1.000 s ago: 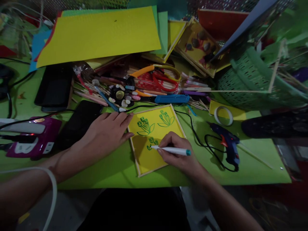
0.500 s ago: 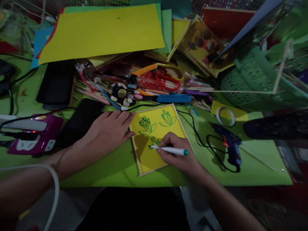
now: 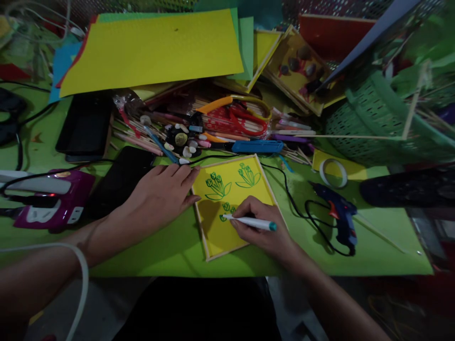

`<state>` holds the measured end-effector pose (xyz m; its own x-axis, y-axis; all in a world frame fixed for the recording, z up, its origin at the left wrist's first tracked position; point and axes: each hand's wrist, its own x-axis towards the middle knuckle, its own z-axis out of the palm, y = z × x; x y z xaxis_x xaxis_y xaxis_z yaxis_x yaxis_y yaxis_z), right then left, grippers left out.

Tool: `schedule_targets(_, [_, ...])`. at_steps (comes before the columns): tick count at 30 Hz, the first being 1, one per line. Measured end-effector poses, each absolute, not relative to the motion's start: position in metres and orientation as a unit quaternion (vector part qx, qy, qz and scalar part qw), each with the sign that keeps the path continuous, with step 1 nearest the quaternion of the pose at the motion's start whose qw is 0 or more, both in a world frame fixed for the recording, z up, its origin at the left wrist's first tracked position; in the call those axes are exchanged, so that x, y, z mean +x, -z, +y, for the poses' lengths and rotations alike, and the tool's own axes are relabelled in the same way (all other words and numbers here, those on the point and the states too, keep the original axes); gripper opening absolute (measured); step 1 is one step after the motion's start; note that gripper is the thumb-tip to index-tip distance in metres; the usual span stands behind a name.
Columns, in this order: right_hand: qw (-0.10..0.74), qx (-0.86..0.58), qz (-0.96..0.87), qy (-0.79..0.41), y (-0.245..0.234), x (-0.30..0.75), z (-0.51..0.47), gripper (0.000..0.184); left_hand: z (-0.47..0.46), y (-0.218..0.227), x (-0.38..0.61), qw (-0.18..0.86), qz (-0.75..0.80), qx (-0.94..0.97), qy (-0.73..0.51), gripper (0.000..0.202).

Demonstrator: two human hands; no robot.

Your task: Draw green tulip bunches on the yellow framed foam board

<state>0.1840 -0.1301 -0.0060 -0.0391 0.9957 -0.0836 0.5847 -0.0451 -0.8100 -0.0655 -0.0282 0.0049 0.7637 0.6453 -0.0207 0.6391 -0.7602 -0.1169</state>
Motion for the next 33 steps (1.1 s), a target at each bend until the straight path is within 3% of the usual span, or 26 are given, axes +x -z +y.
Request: schedule_targets(33, [0.302, -0.626, -0.610, -0.380, 0.0076, 0.1884, -0.1290, 0.016, -0.0277, -0.0048, -0.0647, 0.065, -0.339, -0.938, -0.017, 0.051])
